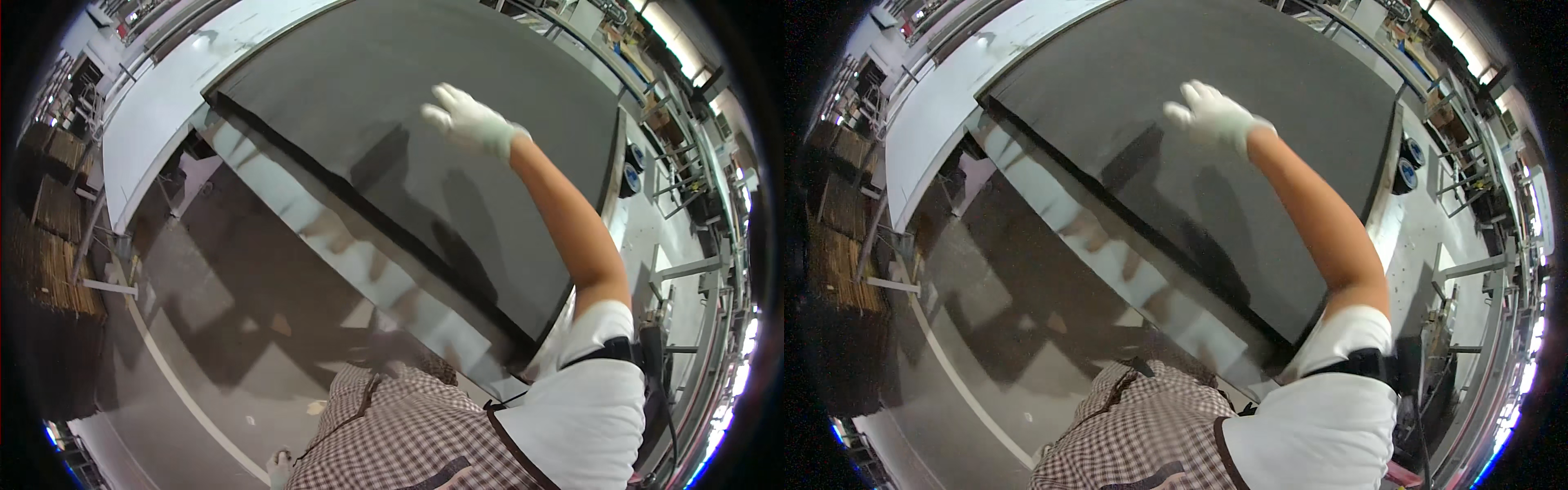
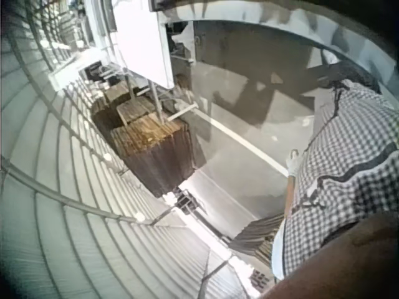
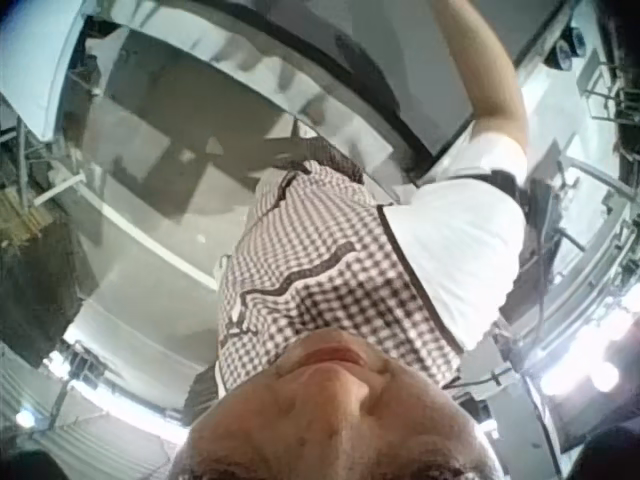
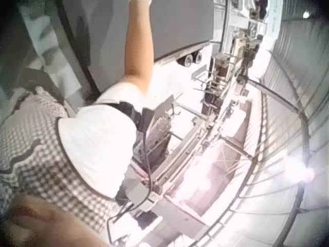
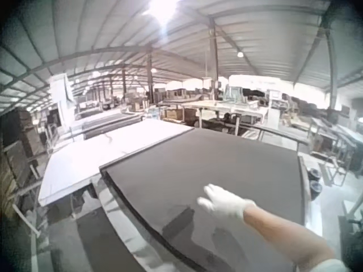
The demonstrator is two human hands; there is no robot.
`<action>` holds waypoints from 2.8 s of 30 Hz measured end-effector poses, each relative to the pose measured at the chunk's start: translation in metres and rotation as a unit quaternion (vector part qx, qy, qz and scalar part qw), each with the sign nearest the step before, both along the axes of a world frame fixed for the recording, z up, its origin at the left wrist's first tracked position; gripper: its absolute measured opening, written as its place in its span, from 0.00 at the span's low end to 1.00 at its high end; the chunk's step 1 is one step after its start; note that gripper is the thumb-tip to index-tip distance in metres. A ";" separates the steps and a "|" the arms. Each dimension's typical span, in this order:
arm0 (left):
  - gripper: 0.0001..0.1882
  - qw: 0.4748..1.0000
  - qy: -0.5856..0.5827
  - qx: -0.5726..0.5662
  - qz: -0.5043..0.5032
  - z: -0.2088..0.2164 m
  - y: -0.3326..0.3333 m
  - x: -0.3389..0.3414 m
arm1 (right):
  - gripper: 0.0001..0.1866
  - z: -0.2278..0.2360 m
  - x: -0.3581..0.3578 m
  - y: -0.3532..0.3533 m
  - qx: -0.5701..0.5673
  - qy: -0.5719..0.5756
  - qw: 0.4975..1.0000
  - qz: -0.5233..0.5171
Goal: The recorder organizes foam insulation boards and applies adhesive labels to each one in a manufacturing setting.
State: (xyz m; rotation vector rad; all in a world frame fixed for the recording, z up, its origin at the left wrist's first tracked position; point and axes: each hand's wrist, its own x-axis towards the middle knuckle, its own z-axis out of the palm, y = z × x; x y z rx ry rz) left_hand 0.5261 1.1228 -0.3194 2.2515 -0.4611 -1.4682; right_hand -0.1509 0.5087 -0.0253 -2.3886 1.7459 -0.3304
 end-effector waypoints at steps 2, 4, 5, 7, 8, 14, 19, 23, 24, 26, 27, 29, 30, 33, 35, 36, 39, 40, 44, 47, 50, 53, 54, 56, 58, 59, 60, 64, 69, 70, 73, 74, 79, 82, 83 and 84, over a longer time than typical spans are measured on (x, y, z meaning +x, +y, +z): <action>0.12 0.997 0.042 0.067 0.019 0.002 -0.039 0.005 | 0.27 -0.004 0.011 -0.068 -0.021 -0.084 0.993 -0.084; 0.14 0.973 0.003 -0.081 -0.218 0.029 -0.116 -0.040 | 0.35 -0.084 0.010 -0.090 -0.274 0.093 0.941 -0.177; 0.14 0.982 0.010 -0.078 -0.171 0.038 -0.128 -0.024 | 0.35 -0.109 0.034 -0.090 -0.171 0.062 0.973 -0.142; 0.14 0.989 0.002 -0.089 -0.120 0.033 -0.161 0.004 | 0.36 -0.112 0.058 -0.094 -0.020 0.069 0.992 -0.106; 0.14 0.993 0.010 -0.095 -0.074 0.033 -0.170 0.013 | 0.36 -0.094 0.064 -0.090 -0.012 0.067 0.992 -0.108; 0.11 0.964 -0.054 -0.083 -0.245 0.081 -0.389 -0.018 | 0.36 -0.093 0.096 -0.056 -0.036 -0.003 0.999 -0.024; 0.12 0.870 -0.124 -0.379 -0.289 0.131 -0.653 -0.031 | 0.38 -0.083 0.135 -0.042 0.007 0.002 1.000 0.002; 0.13 0.703 -0.197 -0.578 -0.365 0.187 -0.864 -0.068 | 0.39 -0.019 0.177 -0.087 -0.052 0.011 0.995 -0.083; 0.13 0.665 -0.213 -0.609 -0.377 0.194 -0.911 -0.080 | 0.39 -0.020 0.190 -0.102 -0.055 0.017 0.994 -0.093; 0.15 0.633 -0.203 -0.623 -0.411 0.210 -0.987 -0.121 | 0.39 -0.055 0.208 -0.124 -0.006 0.086 0.995 -0.051; 0.17 0.642 -0.225 -0.603 -0.417 0.202 -1.023 -0.140 | 0.37 -0.081 0.214 -0.115 0.029 0.011 0.999 -0.044; 0.25 0.618 -0.339 -0.537 -0.464 0.195 -1.080 -0.165 | 0.33 -0.068 0.208 -0.105 0.048 -0.054 0.996 -0.058; 0.28 0.696 -0.273 -0.470 -0.469 0.200 -1.092 -0.173 | 0.31 -0.057 0.205 -0.093 0.041 -0.135 0.988 -0.069; 0.35 0.756 -0.109 -0.387 -0.517 0.181 -1.124 -0.164 | 0.28 -0.016 0.178 -0.029 0.009 -0.098 0.969 -0.227; 0.36 0.771 -0.041 -0.382 -0.507 0.190 -1.101 -0.179 | 0.26 -0.024 0.143 0.050 -0.021 -0.061 0.896 -0.440; 0.35 0.737 -0.116 -0.446 -0.494 0.153 -1.134 -0.146 | 0.25 -0.037 0.126 0.095 -0.060 -0.027 0.837 -0.543; 0.30 0.719 -0.092 -0.515 -0.457 0.120 -1.152 -0.177 | 0.25 -0.051 0.057 0.234 -0.084 0.009 0.650 -0.755; 0.29 0.676 -0.128 -0.550 -0.474 0.113 -1.160 -0.194 | 0.26 -0.048 0.035 0.269 -0.084 0.012 0.590 -0.803; 0.32 0.754 -0.058 -0.405 -0.514 0.150 -1.235 -0.294 | 0.35 -0.067 -0.023 0.325 -0.098 0.055 0.461 -0.880; 0.34 0.661 -0.299 -0.460 -0.512 0.149 -1.229 -0.329 | 0.30 -0.043 -0.030 0.279 0.058 -0.096 0.502 -0.858; 0.33 0.558 -0.460 -0.501 -0.476 0.142 -1.221 -0.352 | 0.28 -0.062 -0.049 0.292 0.010 -0.068 0.536 -0.841; 0.31 0.583 -0.487 -0.452 -0.468 0.171 -1.200 -0.349 | 0.23 -0.064 -0.049 0.278 0.000 0.025 0.572 -0.820; 0.30 0.551 -0.500 -0.492 -0.452 0.157 -1.216 -0.334 | 0.22 -0.063 -0.051 0.268 0.007 0.056 0.585 -0.809; 0.30 0.553 -0.509 -0.470 -0.463 0.158 -1.220 -0.337 | 0.22 -0.069 -0.065 0.268 -0.007 0.071 0.599 -0.798; 0.30 0.562 -0.508 -0.460 -0.463 0.154 -1.224 -0.334 | 0.22 -0.075 -0.091 0.263 -0.045 0.056 0.621 -0.781; 0.30 0.558 -0.502 -0.471 -0.464 0.147 -1.233 -0.328 | 0.22 -0.080 -0.105 0.260 -0.075 0.076 0.636 -0.765; 0.29 0.552 -0.498 -0.481 -0.464 0.141 -1.243 -0.320 | 0.22 -0.082 -0.119 0.257 -0.075 0.072 0.638 -0.763; 0.29 0.534 -0.512 -0.479 -0.473 0.137 -1.255 -0.314 | 0.24 -0.078 -0.190 0.213 -0.068 0.039 0.650 -0.756; 0.32 0.654 -0.383 -0.475 -0.447 0.158 -1.254 -0.304 | 0.32 -0.079 -0.258 0.195 -0.088 -0.138 0.636 -0.754; 0.35 0.690 -0.340 -0.433 -0.470 0.166 -1.269 -0.294 | 0.35 -0.065 -0.253 0.189 -0.020 -0.174 0.629 -0.757; 0.39 0.692 -0.392 -0.403 -0.453 0.166 -1.267 -0.310 | 0.39 -0.065 -0.230 0.193 -0.043 -0.180 0.594 -0.783; 0.40 0.721 -0.360 -0.398 -0.438 0.163 -1.270 -0.304 | 0.39 -0.060 -0.224 0.189 -0.031 -0.172 0.580 -0.796; 0.41 0.741 -0.285 -0.362 -0.489 0.184 -1.226 -0.316 | 0.40 -0.065 -0.215 0.222 0.022 -0.119 0.585 -0.802; 0.34 0.729 -0.255 -0.407 -0.488 0.190 -1.210 -0.264 | 0.40 -0.073 -0.181 0.253 0.004 -0.149 0.597 -0.789; 0.34 0.728 -0.253 -0.407 -0.491 0.186 -1.208 -0.250 | 0.40 -0.065 -0.162 0.254 0.022 -0.154 0.592 -0.791; 0.32 0.716 -0.273 -0.425 -0.481 0.179 -1.206 -0.229 | 0.39 -0.076 -0.154 0.267 0.008 -0.134 0.601 -0.788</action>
